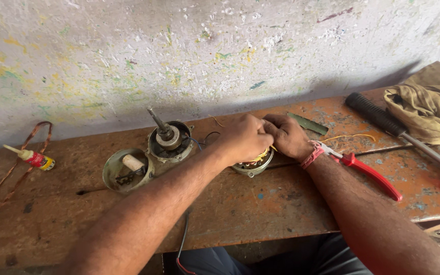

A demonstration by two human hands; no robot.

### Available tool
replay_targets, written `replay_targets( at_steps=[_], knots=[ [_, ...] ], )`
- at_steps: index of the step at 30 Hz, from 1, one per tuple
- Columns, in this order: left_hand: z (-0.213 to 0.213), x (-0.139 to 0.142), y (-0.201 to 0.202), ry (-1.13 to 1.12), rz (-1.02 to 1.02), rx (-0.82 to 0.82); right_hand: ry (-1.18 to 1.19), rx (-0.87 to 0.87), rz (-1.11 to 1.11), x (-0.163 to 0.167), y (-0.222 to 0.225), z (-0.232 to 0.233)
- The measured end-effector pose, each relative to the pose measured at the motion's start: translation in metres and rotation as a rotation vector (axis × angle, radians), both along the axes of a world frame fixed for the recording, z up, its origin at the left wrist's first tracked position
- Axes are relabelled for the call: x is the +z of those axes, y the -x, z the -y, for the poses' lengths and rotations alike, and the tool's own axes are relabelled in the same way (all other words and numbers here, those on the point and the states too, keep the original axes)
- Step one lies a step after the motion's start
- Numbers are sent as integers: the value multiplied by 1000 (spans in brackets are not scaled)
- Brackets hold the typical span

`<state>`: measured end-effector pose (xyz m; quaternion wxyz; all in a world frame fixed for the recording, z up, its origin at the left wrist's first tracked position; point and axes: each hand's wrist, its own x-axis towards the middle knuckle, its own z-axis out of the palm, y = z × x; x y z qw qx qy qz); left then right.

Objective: The person removes old yellow wire from a motor stator by hand and with wire cutters, then winds new yellow wire into the stator slots. The person uses both hands to pull, cut, and insert wire throughout the process.

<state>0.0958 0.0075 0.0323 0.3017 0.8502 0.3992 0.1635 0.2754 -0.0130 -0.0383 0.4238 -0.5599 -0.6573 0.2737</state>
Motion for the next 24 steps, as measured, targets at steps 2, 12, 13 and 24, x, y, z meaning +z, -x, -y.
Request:
replay_targets(
  at_steps=[2, 12, 13, 24],
  knots=[
    [-1, -3, -6, 62, 112, 58, 29, 18, -18, -2, -1, -2],
    [21, 16, 28, -249, -75, -202, 52, -25, 23, 5, 3, 2],
    [23, 17, 30, -291, -68, -211, 63, -31, 38, 6, 4, 2],
    [16, 19, 30, -264, -87, -284, 30, -42, 44, 4, 4, 2]
  ],
)
